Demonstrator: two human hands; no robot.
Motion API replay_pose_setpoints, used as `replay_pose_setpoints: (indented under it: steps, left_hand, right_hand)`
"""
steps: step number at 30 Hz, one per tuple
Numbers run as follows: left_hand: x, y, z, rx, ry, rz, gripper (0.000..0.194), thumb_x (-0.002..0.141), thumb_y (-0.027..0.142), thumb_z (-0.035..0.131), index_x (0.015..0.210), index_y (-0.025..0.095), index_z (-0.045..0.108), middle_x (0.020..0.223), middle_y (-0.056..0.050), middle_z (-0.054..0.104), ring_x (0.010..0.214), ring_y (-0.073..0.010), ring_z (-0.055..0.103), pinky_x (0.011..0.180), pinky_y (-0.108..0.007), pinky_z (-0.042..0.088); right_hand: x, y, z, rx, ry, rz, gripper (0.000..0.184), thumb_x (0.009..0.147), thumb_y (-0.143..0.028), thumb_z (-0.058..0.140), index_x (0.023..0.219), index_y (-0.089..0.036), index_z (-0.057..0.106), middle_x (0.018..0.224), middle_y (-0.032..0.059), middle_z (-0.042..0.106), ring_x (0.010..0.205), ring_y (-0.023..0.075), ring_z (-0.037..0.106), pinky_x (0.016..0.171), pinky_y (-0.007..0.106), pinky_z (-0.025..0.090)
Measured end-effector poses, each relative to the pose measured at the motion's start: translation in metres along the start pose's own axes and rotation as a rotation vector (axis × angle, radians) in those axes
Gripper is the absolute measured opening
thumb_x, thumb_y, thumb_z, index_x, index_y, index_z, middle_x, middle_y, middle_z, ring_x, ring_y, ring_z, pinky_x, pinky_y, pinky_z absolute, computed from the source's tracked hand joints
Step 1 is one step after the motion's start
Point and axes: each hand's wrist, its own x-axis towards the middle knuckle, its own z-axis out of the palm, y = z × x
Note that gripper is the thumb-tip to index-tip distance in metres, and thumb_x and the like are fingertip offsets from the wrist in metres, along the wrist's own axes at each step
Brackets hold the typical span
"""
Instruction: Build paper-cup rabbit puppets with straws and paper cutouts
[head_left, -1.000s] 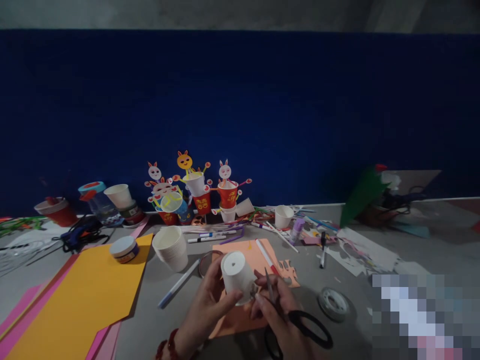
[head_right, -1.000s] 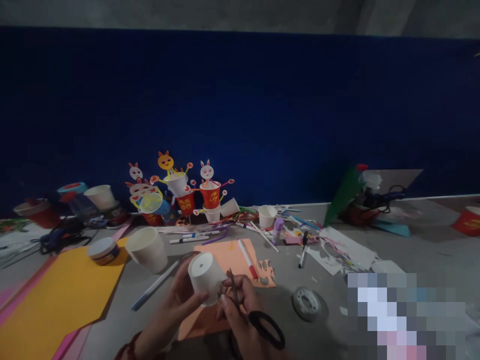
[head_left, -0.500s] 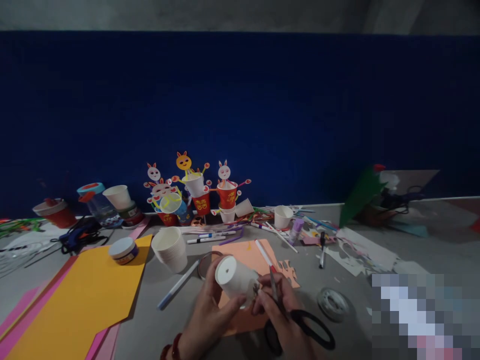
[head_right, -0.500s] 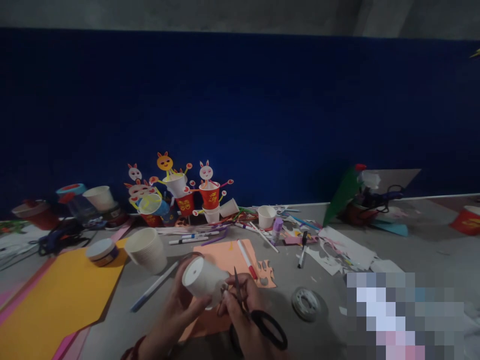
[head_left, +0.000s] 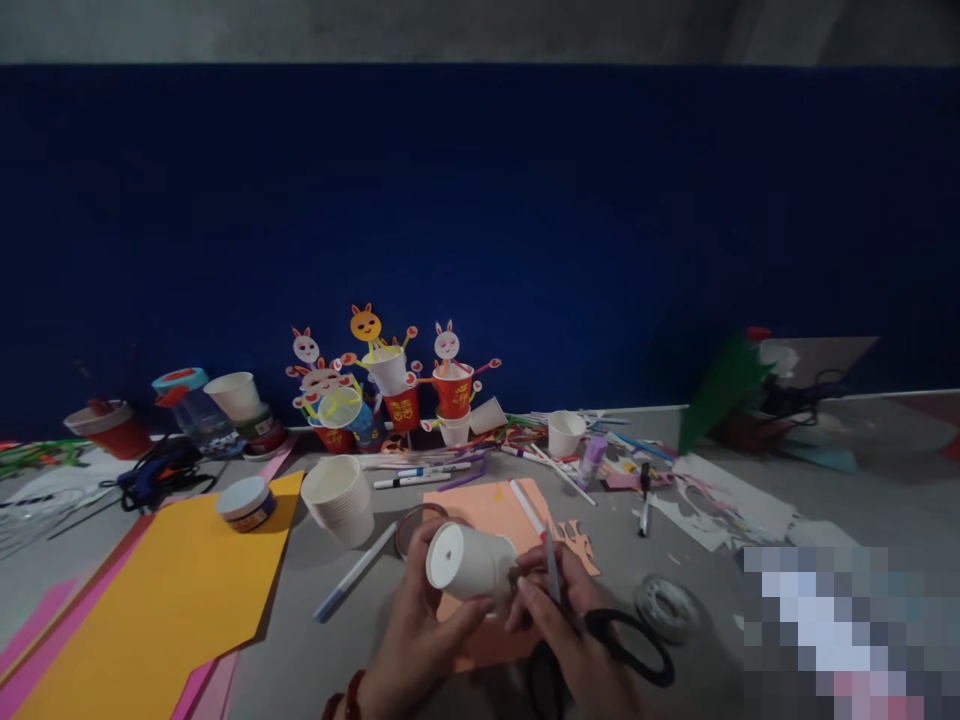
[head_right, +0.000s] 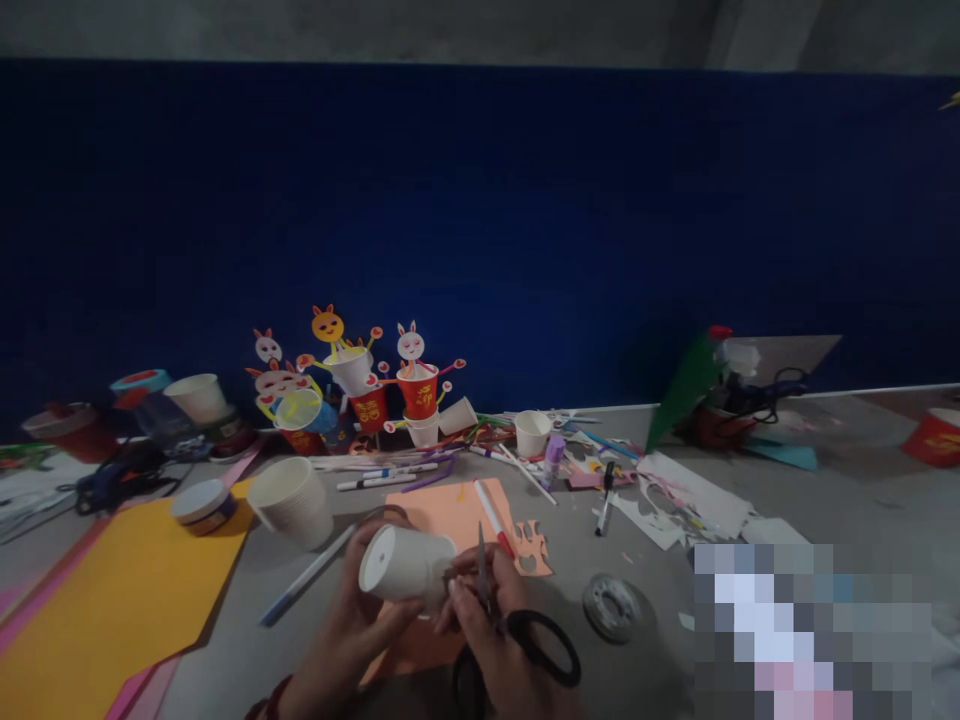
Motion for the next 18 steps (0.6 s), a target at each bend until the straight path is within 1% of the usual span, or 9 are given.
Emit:
replay_pose_setpoints:
  steps: [3, 5, 7, 9, 10, 12, 14, 16, 18]
  left_hand:
    - [0.0006, 0.0010, -0.0016, -0.016, -0.031, 0.001, 0.064, 0.073, 0.027, 0.083, 0.128, 0.030, 0.050, 0.122, -0.005, 0.060, 0.107, -0.0259, 0.063, 0.090, -0.032, 0.051]
    - [0.0010, 0.0027, -0.0029, 0.005, -0.043, 0.002, 0.062, 0.074, 0.027, 0.082, 0.128, 0.029, 0.051, 0.124, -0.005, 0.060, 0.108, -0.0263, 0.063, 0.092, -0.032, 0.050]
    - [0.0007, 0.0045, -0.0038, 0.018, -0.033, -0.016, 0.059, 0.075, 0.027, 0.081, 0.126, 0.028, 0.052, 0.123, -0.005, 0.060, 0.106, -0.0262, 0.063, 0.090, -0.032, 0.051]
    - [-0.0002, 0.0062, -0.0037, 0.052, -0.009, -0.011, 0.057, 0.076, 0.027, 0.080, 0.125, 0.029, 0.051, 0.122, -0.005, 0.060, 0.104, -0.0261, 0.063, 0.088, -0.033, 0.052]
    - [-0.0010, 0.0071, -0.0033, 0.085, 0.003, 0.020, 0.056, 0.077, 0.025, 0.079, 0.125, 0.029, 0.051, 0.122, -0.005, 0.060, 0.106, -0.0267, 0.063, 0.090, -0.035, 0.051]
    - [-0.0025, 0.0087, -0.0019, 0.166, 0.014, 0.133, 0.055, 0.077, 0.019, 0.078, 0.124, 0.030, 0.051, 0.125, -0.006, 0.060, 0.117, -0.0294, 0.060, 0.099, -0.039, 0.047]
    - [-0.0040, 0.0097, -0.0004, 0.213, -0.005, 0.229, 0.056, 0.079, 0.016, 0.076, 0.126, 0.031, 0.049, 0.132, -0.008, 0.059, 0.129, -0.0318, 0.054, 0.107, -0.044, 0.042]
    - [-0.0050, 0.0099, 0.0003, 0.207, -0.034, 0.249, 0.058, 0.083, 0.015, 0.073, 0.130, 0.032, 0.045, 0.137, -0.010, 0.058, 0.131, -0.0319, 0.053, 0.107, -0.046, 0.043]
    - [-0.0049, 0.0098, 0.0001, 0.202, -0.061, 0.221, 0.057, 0.085, 0.016, 0.071, 0.132, 0.033, 0.043, 0.137, -0.010, 0.058, 0.127, -0.0306, 0.056, 0.105, -0.045, 0.044]
  right_hand:
    - [-0.0011, -0.0021, -0.0010, -0.079, -0.026, -0.008, 0.037, 0.095, -0.058, 0.056, 0.100, -0.021, 0.056, 0.065, -0.0006, 0.069, 0.064, 0.0191, 0.068, 0.069, 0.031, 0.051]
    - [-0.0008, -0.0032, -0.0024, -0.115, -0.030, 0.000, 0.040, 0.094, -0.060, 0.055, 0.101, -0.021, 0.056, 0.064, -0.0014, 0.068, 0.064, 0.0194, 0.067, 0.068, 0.031, 0.050]
    - [0.0008, -0.0038, -0.0044, -0.126, -0.055, 0.007, 0.042, 0.093, -0.062, 0.057, 0.102, -0.021, 0.056, 0.064, -0.0013, 0.068, 0.065, 0.0197, 0.066, 0.068, 0.031, 0.049]
    - [0.0032, -0.0034, -0.0063, -0.079, -0.095, 0.015, 0.041, 0.092, -0.062, 0.058, 0.101, -0.022, 0.055, 0.066, -0.0008, 0.069, 0.067, 0.0194, 0.066, 0.069, 0.031, 0.049]
    - [0.0046, -0.0026, -0.0070, -0.036, -0.113, 0.029, 0.040, 0.091, -0.061, 0.060, 0.100, -0.022, 0.054, 0.067, -0.0008, 0.069, 0.067, 0.0192, 0.066, 0.069, 0.031, 0.049]
    - [0.0070, -0.0002, -0.0073, 0.060, -0.120, 0.066, 0.036, 0.091, -0.058, 0.061, 0.097, -0.023, 0.054, 0.067, -0.0014, 0.069, 0.066, 0.0191, 0.066, 0.067, 0.031, 0.049]
    - [0.0085, 0.0024, -0.0062, 0.134, -0.088, 0.096, 0.033, 0.090, -0.056, 0.064, 0.092, -0.025, 0.057, 0.064, -0.0024, 0.068, 0.063, 0.0199, 0.066, 0.064, 0.031, 0.050]
    - [0.0088, 0.0038, -0.0046, 0.163, -0.047, 0.107, 0.029, 0.089, -0.053, 0.066, 0.086, -0.026, 0.059, 0.062, -0.0022, 0.068, 0.062, 0.0208, 0.067, 0.063, 0.032, 0.051]
    - [0.0080, 0.0033, -0.0037, 0.171, -0.019, 0.109, 0.027, 0.088, -0.052, 0.067, 0.082, -0.026, 0.060, 0.061, -0.0016, 0.068, 0.061, 0.0214, 0.067, 0.064, 0.032, 0.053]
